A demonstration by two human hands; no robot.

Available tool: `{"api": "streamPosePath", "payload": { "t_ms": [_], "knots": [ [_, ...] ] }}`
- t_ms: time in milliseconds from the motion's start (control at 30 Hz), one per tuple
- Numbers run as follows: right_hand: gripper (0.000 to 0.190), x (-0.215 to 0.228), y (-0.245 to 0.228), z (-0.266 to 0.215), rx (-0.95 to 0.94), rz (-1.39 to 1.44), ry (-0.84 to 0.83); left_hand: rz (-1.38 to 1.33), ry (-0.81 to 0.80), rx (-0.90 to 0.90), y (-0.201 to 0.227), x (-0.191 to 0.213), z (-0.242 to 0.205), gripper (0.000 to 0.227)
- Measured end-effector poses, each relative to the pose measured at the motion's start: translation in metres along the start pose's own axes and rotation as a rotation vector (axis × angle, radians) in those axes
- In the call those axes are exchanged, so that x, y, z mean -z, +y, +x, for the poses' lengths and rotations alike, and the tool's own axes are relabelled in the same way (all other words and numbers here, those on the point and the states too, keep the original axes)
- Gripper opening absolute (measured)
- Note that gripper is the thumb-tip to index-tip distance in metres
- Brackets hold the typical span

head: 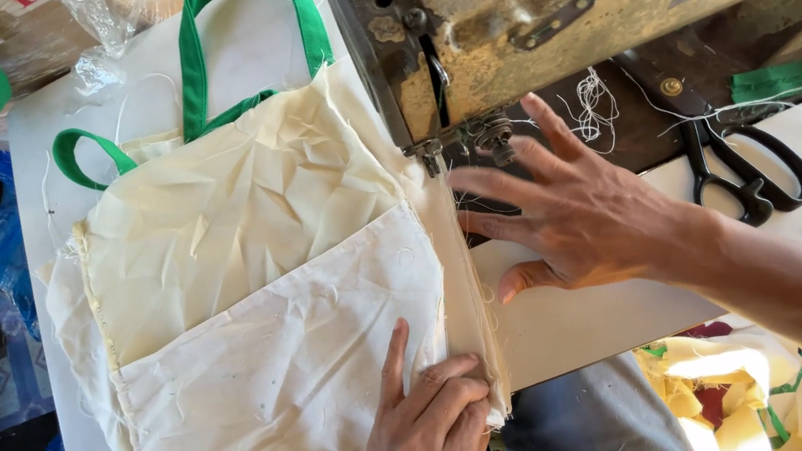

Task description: Reinforcing the structure of a tote bag by sewing along the edges and handles using an industrial sewing machine.

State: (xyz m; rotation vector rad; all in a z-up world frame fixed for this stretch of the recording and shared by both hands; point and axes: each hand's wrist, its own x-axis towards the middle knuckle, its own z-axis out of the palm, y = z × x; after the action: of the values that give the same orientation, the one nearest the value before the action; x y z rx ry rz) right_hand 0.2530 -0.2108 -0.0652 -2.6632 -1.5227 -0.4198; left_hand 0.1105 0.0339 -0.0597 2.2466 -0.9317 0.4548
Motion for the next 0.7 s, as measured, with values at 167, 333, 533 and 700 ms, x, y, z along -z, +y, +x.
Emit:
{"api": "streamPosePath", "payload": {
  "t_ms": [167, 333, 533, 700],
  "knots": [
    [0.075, 0.005, -0.002, 0.003, 0.075, 0.014, -0.047, -0.144, -0.055, -0.027, -0.004, -0.006, 0.0, 0.021],
    [0.078, -0.004, 0.004, -0.002, 0.056, 0.054, -0.049, -0.222, -0.007, 0.016, -0.002, -0.02, -0.001, 0.019],
    [0.073, 0.0, 0.009, -0.004, 0.04, 0.092, -0.086, -0.207, 0.076, 0.018, 0.001, -0.034, 0.001, 0.02],
    [0.077, -0.015, 0.018, -0.01, 0.031, 0.034, -0.124, -0.152, 0.142, -0.004, -0.014, -0.045, -0.003, 0.027]
  ]
}}
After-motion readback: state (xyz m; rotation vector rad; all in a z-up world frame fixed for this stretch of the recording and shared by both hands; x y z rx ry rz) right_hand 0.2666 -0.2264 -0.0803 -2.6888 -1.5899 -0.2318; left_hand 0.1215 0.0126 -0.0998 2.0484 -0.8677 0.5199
